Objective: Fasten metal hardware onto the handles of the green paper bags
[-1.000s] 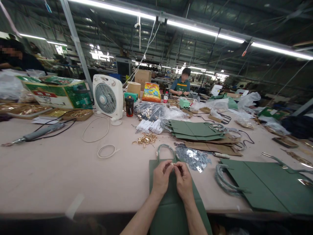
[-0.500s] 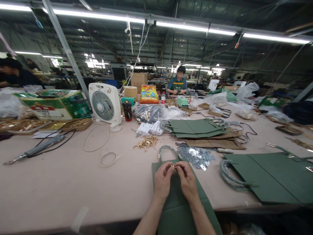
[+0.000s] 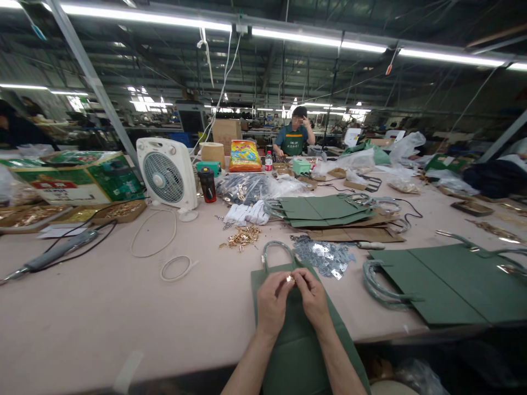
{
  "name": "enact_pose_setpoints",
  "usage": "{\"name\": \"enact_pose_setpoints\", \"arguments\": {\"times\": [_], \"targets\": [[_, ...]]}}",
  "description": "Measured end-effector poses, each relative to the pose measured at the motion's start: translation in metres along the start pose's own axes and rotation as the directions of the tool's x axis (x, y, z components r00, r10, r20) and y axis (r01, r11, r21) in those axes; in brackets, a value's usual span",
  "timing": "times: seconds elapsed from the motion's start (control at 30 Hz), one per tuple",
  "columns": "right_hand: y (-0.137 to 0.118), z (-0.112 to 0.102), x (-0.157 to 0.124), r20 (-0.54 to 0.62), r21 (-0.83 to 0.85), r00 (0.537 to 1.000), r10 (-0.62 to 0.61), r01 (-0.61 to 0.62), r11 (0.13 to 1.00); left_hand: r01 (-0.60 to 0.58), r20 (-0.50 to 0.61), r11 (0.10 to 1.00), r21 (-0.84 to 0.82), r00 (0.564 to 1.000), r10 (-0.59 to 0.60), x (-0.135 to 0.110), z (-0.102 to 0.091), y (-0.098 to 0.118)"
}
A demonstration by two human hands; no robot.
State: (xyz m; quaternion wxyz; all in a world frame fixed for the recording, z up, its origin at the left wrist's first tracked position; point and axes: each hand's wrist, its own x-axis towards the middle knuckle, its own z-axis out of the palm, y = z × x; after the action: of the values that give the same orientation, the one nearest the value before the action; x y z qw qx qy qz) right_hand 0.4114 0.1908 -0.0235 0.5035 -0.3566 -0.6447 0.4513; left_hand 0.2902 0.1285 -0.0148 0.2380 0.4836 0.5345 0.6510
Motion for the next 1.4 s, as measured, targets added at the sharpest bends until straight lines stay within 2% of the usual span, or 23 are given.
{"name": "enact_pose_setpoints", "arguments": {"times": [0.27, 0.43, 0.53, 0.67, 0.8, 0.87, 0.93, 1.0, 1.1, 1.17, 1.27, 1.33, 1.37, 1.4], "targets": [[0.004, -0.005, -0.001, -0.012, 0.086, 0.998, 0.067, -0.066, 0.994, -0.071, 0.049, 0.995, 0.07, 0.996, 0.068, 0.001, 0.003, 0.002], [0.014, -0.001, -0.002, -0.061, 0.336, 0.972, 0.228, -0.195, 0.922, -0.032, -0.003, 0.999, 0.015, 0.999, 0.032, 0.002, 0.003, -0.003], [0.018, 0.0, -0.003, 0.011, 0.444, 0.949, 0.315, -0.287, 0.849, -0.027, -0.008, 1.0, -0.009, 1.0, 0.027, 0.002, 0.002, -0.003], [0.013, 0.002, -0.003, 0.157, 0.429, 0.931, 0.33, -0.365, 0.826, -0.067, 0.028, 0.998, 0.0, 0.997, 0.067, 0.0, 0.001, -0.001], [0.005, 0.002, -0.008, 0.191, 0.45, 0.922, 0.337, -0.388, 0.804, -0.129, 0.032, 0.991, 0.022, 0.991, 0.128, -0.005, 0.001, -0.001], [0.006, -0.002, -0.01, 0.197, 0.453, 0.918, 0.345, -0.397, 0.798, -0.118, 0.031, 0.993, 0.031, 0.993, 0.117, -0.009, -0.004, -0.002], [0.01, -0.009, -0.01, 0.142, 0.457, 0.929, 0.341, -0.367, 0.81, -0.083, 0.013, 0.994, 0.064, 0.997, 0.083, -0.013, -0.013, -0.004], [0.016, -0.018, -0.007, 0.048, 0.468, 0.942, 0.331, -0.314, 0.826, -0.025, -0.066, 0.988, 0.155, 0.997, 0.035, -0.015, -0.027, -0.008], [0.024, -0.026, 0.002, -0.004, 0.445, 0.946, 0.323, -0.288, 0.848, 0.172, -0.232, 0.941, 0.29, 0.967, -0.106, -0.01, -0.048, -0.016], [0.027, -0.027, 0.007, 0.017, 0.401, 0.947, 0.321, -0.3, 0.865, 0.303, -0.269, 0.902, 0.307, 0.937, -0.223, -0.001, -0.056, -0.02], [0.031, -0.022, 0.011, 0.032, 0.316, 0.955, 0.295, -0.289, 0.903, 0.389, -0.245, 0.881, 0.27, 0.912, -0.328, 0.016, -0.055, -0.019], [0.033, -0.019, 0.011, 0.012, 0.257, 0.965, 0.262, -0.256, 0.932, 0.45, -0.222, 0.88, 0.153, 0.883, -0.413, 0.026, -0.051, -0.015], [0.033, -0.018, 0.011, -0.006, 0.23, 0.97, 0.242, -0.234, 0.945, 0.496, -0.167, 0.867, 0.05, 0.86, -0.483, 0.03, -0.048, -0.012], [0.034, -0.018, 0.01, -0.026, 0.205, 0.975, 0.222, -0.212, 0.956, 0.551, -0.067, 0.831, -0.078, 0.828, -0.556, 0.034, -0.045, -0.01]]}}
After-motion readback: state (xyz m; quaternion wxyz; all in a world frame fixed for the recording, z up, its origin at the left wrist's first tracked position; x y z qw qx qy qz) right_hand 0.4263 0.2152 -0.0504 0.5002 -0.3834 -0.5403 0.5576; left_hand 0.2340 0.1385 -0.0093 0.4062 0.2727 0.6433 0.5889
